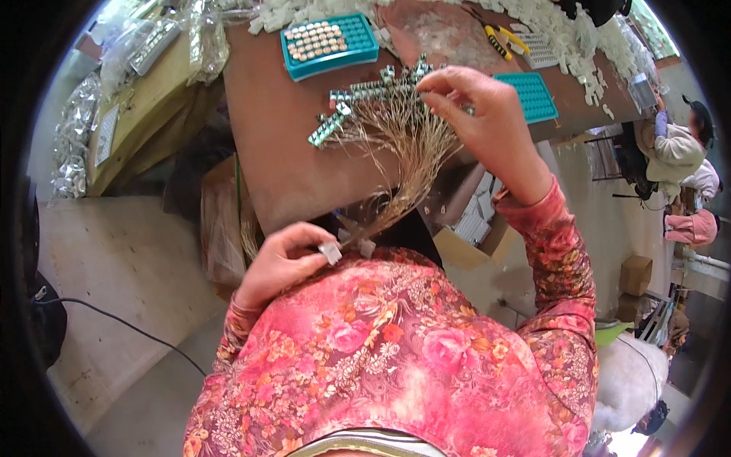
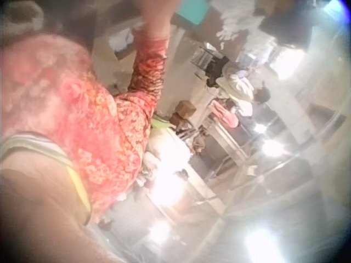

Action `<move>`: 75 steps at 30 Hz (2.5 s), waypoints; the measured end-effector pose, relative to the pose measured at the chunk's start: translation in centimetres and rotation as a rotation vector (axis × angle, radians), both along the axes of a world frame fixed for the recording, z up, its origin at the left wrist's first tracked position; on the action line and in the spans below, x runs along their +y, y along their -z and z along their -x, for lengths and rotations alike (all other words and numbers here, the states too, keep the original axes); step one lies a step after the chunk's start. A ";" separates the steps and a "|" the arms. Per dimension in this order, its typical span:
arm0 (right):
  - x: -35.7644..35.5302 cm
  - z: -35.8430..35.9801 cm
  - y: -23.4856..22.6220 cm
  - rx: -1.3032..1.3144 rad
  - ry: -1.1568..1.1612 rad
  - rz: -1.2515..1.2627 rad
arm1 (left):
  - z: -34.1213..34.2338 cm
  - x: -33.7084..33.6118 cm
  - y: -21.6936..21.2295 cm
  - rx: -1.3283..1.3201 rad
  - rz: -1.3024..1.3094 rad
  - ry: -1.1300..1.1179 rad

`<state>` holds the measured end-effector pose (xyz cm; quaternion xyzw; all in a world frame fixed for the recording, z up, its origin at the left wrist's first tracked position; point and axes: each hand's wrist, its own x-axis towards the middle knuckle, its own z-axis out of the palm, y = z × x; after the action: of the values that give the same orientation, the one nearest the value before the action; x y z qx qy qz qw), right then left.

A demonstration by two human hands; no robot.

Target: The person inserts small white plastic components into the ends of thin wire strands that have small bulbs attached. The person repeatedly picks up a component, aligns it with a wire end, and pushes it on, then places the finished strand on the table. The person also briefly reaches into a cardboard box to retrieve more components.

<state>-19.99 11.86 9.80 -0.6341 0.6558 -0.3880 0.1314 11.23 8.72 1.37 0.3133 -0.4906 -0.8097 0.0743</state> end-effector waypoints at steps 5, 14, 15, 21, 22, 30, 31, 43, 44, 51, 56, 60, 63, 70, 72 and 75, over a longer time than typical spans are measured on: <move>-1.7 1.4 -0.1 0.094 -0.066 0.003 | -0.1 0.7 3.7 -0.158 0.356 0.142; -15.2 8.7 4.7 0.564 -0.193 -0.080 | -0.1 0.9 4.6 -0.146 0.696 0.388; -16.2 8.9 5.3 0.633 -0.230 -0.104 | -0.1 0.9 3.7 -0.130 0.736 0.322; -17.5 8.9 7.1 0.664 -0.208 -0.161 | -0.6 -3.0 -2.9 0.029 0.816 0.167; -17.4 8.9 7.2 0.678 -0.190 -0.193 | -0.3 -4.6 -3.7 0.102 0.873 0.143; -17.6 9.6 7.4 0.640 -0.176 -0.144 | 10.0 -26.3 -0.8 -0.156 1.322 -0.342; -17.5 9.6 7.4 0.618 -0.157 -0.167 | 11.1 -27.9 0.1 -0.221 1.475 -0.368; -14.3 8.8 4.8 0.125 -0.142 -0.129 | 13.6 -32.0 3.5 -0.374 1.720 -0.382; -14.0 8.5 4.3 0.093 -0.102 -0.215 | 13.3 -32.0 3.5 -0.319 1.717 -0.372; -11.5 7.1 2.3 -0.085 -0.283 -0.361 | 11.3 -30.2 2.3 -0.374 1.461 -0.314; -10.7 5.6 2.1 -0.114 -0.348 -0.257 | 9.8 -26.5 1.7 -0.204 1.143 -0.480; -11.3 3.9 1.6 -0.227 -0.325 -0.223 | 9.0 -23.2 0.4 0.073 0.713 -0.498; -10.7 3.5 1.4 0.378 -0.258 0.011 | 8.2 -20.5 -0.2 0.149 0.542 -0.536; -9.4 3.8 2.5 0.396 -0.421 -0.167 | 6.8 -15.4 -1.6 0.411 0.138 -0.483; -9.3 3.7 2.4 0.335 -0.421 -0.068 | 6.8 -14.1 -2.1 0.474 0.055 -0.471; -8.2 3.5 1.5 0.241 -0.384 0.053 | 6.8 -12.4 -3.0 0.494 0.016 -0.416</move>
<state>-23.52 3.67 8.28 -0.7924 0.5234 -0.2945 0.1066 4.43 -3.70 4.40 0.2005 -0.3896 -0.8247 0.3575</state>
